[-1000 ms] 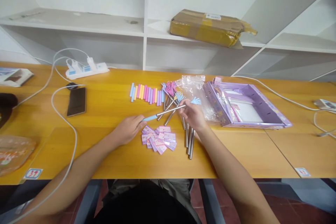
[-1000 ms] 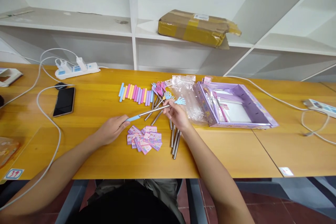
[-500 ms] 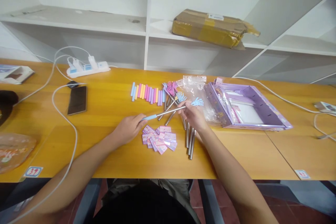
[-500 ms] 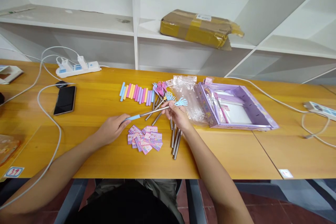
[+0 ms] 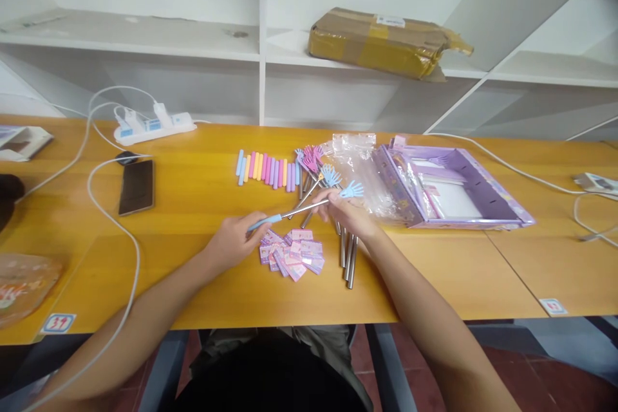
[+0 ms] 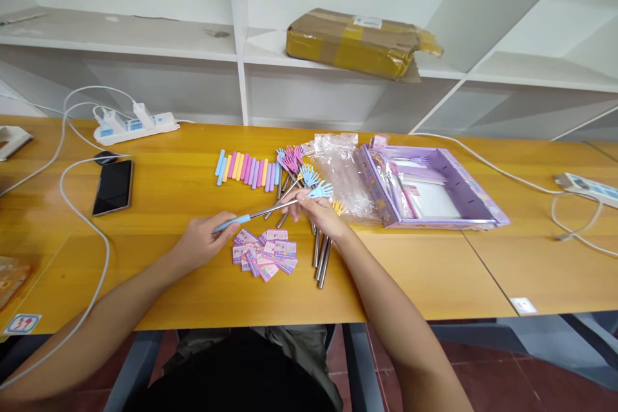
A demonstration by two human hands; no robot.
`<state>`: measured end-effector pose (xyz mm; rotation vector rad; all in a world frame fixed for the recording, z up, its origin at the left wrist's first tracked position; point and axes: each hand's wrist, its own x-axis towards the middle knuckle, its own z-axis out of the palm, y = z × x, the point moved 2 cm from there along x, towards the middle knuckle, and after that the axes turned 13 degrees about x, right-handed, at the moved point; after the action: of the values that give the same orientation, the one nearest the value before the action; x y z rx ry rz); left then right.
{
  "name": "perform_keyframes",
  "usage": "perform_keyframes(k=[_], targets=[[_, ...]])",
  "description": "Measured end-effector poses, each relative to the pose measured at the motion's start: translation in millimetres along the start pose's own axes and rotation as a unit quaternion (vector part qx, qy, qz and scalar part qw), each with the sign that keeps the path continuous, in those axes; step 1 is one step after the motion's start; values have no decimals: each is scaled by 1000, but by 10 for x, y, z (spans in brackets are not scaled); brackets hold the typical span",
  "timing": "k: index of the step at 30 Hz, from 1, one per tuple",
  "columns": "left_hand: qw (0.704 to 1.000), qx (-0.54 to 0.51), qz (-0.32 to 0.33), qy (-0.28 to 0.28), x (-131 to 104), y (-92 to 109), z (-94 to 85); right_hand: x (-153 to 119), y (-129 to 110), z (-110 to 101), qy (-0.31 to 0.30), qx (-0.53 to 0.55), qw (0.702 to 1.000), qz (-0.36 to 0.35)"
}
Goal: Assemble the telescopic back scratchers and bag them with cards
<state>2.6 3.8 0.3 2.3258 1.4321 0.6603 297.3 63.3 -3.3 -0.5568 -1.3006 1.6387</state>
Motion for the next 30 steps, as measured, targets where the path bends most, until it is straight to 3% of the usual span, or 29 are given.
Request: perform_keyframes(k=[4, 7, 13, 16, 20, 30], targets=[[1000, 14, 13, 23, -22, 10, 36, -21, 143, 61, -56, 5, 998, 14], [998, 45, 31, 31, -3, -10, -22, -13, 186, 72, -54, -3, 998, 12], [980, 141, 66, 127, 44, -110, -245, 44, 24, -44, 102, 8, 987, -125], [976, 155, 82, 131, 50, -124, -250, -3, -54, -92, 127, -84, 981, -124], [971, 161, 97, 146, 34, -64, -199, -87, -69, -98, 106, -280, 950, -94], [965, -25, 58, 254, -82, -42, -213, -58, 85, 143, 85, -265, 956, -90]])
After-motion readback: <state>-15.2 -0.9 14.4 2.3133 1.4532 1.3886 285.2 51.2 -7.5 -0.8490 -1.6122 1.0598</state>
